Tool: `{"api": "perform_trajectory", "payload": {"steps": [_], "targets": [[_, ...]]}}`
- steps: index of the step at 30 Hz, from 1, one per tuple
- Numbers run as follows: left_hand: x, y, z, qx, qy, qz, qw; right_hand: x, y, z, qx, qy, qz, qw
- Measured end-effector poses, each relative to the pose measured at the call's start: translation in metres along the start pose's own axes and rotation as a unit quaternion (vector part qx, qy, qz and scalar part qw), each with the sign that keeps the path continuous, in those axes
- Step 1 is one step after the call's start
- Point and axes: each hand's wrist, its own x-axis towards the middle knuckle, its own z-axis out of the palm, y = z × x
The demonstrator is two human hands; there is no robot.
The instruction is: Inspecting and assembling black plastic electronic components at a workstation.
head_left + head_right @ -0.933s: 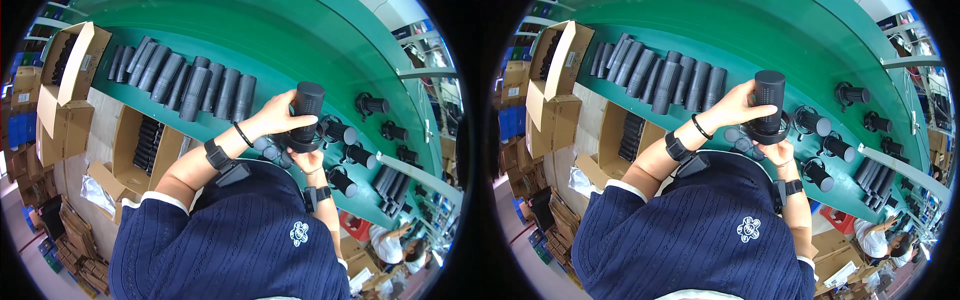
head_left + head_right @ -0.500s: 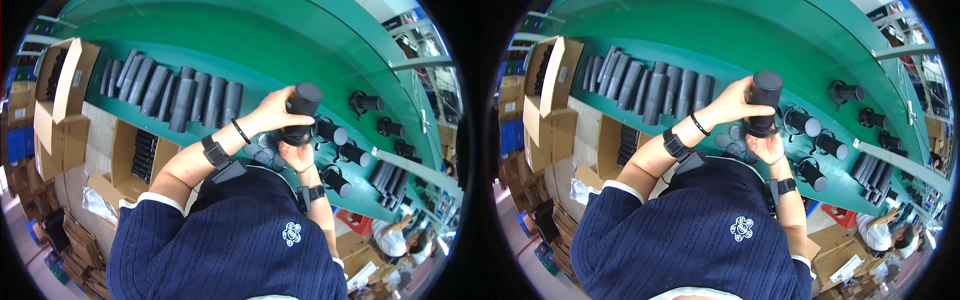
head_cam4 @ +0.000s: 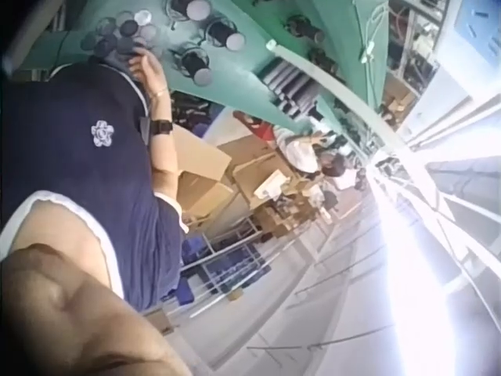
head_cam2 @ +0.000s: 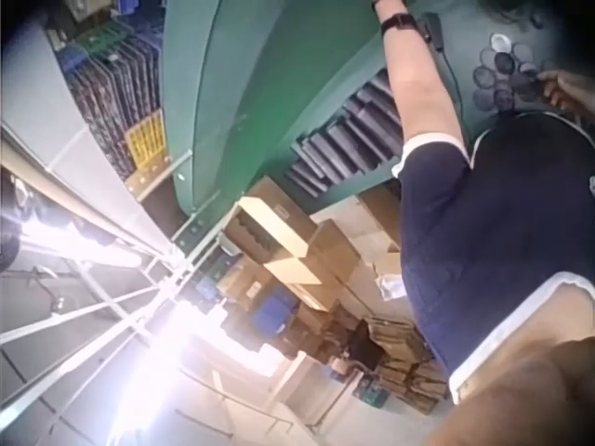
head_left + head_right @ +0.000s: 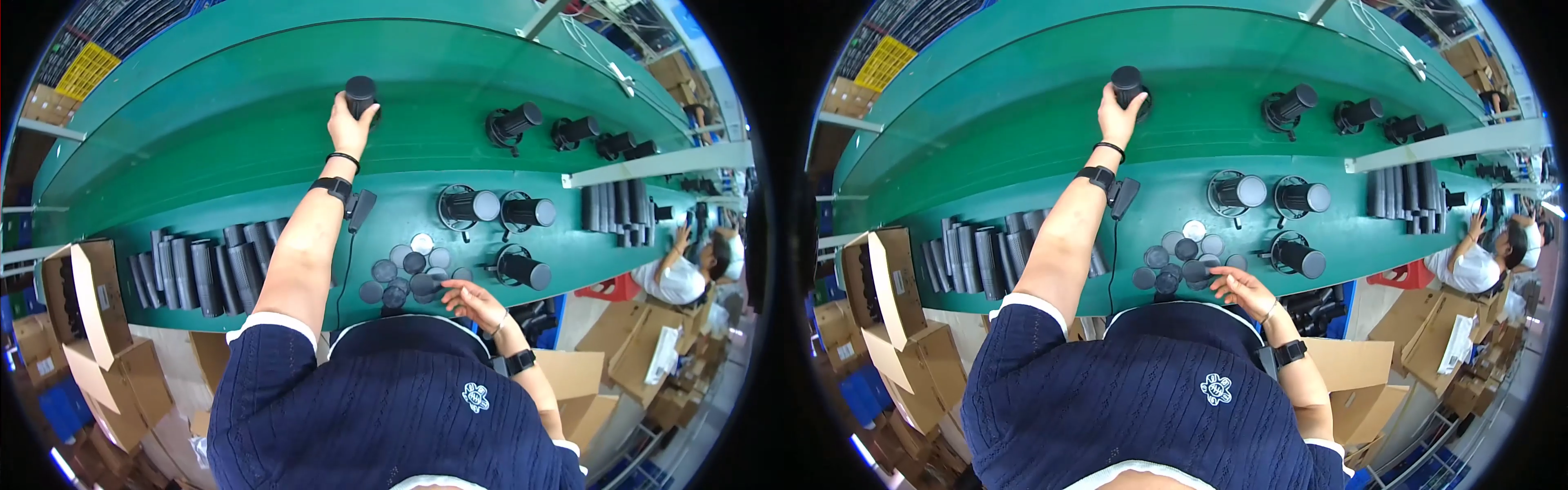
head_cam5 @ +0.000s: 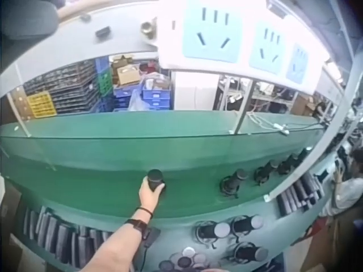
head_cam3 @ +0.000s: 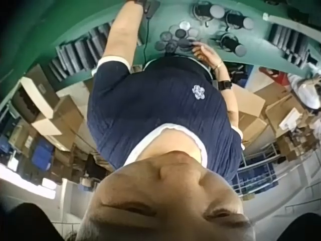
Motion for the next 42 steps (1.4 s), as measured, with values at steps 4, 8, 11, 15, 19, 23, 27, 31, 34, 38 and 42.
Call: {"api": "perform_trajectory", "payload": {"steps": [4, 8, 11, 15, 19, 23, 27, 31, 34, 38, 42], "targets": [[-0.026, 0.048, -0.008, -0.016, 0.137, 0.028, 0.99, -0.014, 0.012, -0.004, -0.001, 0.063, -0.022, 0.998], [-0.111, 0.095, -0.019, -0.057, -0.227, 0.223, 0.946, -0.01, 0.014, -0.006, 0.013, 0.081, -0.031, 0.996], [-0.158, 0.106, 0.013, -0.07, -0.344, 0.17, 0.921, -0.001, 0.009, 0.001, -0.044, 0.072, -0.04, 0.996], [-0.152, 0.098, 0.024, -0.291, -0.489, -0.118, 0.814, 0.001, -0.01, 0.021, -0.101, 0.072, -0.068, 0.99], [-0.156, 0.095, -0.029, -0.533, -0.449, -0.259, 0.669, -0.001, -0.007, 0.011, -0.16, 0.169, -0.188, 0.954], [-0.165, 0.095, -0.078, -0.586, -0.442, -0.193, 0.651, 0.015, -0.024, 0.029, -0.16, 0.196, -0.285, 0.925], [-0.179, 0.097, -0.108, -0.558, -0.424, -0.18, 0.69, 0.041, -0.027, 0.044, -0.045, 0.091, -0.328, 0.939], [-0.177, 0.109, -0.139, -0.56, -0.412, -0.167, 0.699, 0.051, -0.025, 0.052, -0.072, 0.064, -0.319, 0.943], [-0.183, 0.109, -0.154, -0.52, -0.356, -0.11, 0.768, 0.057, -0.027, 0.054, -0.146, 0.097, -0.354, 0.919], [-0.191, 0.103, -0.166, -0.518, -0.363, -0.158, 0.758, 0.064, -0.029, 0.058, -0.19, 0.125, -0.395, 0.89], [-0.191, 0.099, -0.172, -0.554, -0.366, -0.209, 0.718, 0.064, -0.033, 0.06, -0.211, 0.1, -0.392, 0.89]]}}
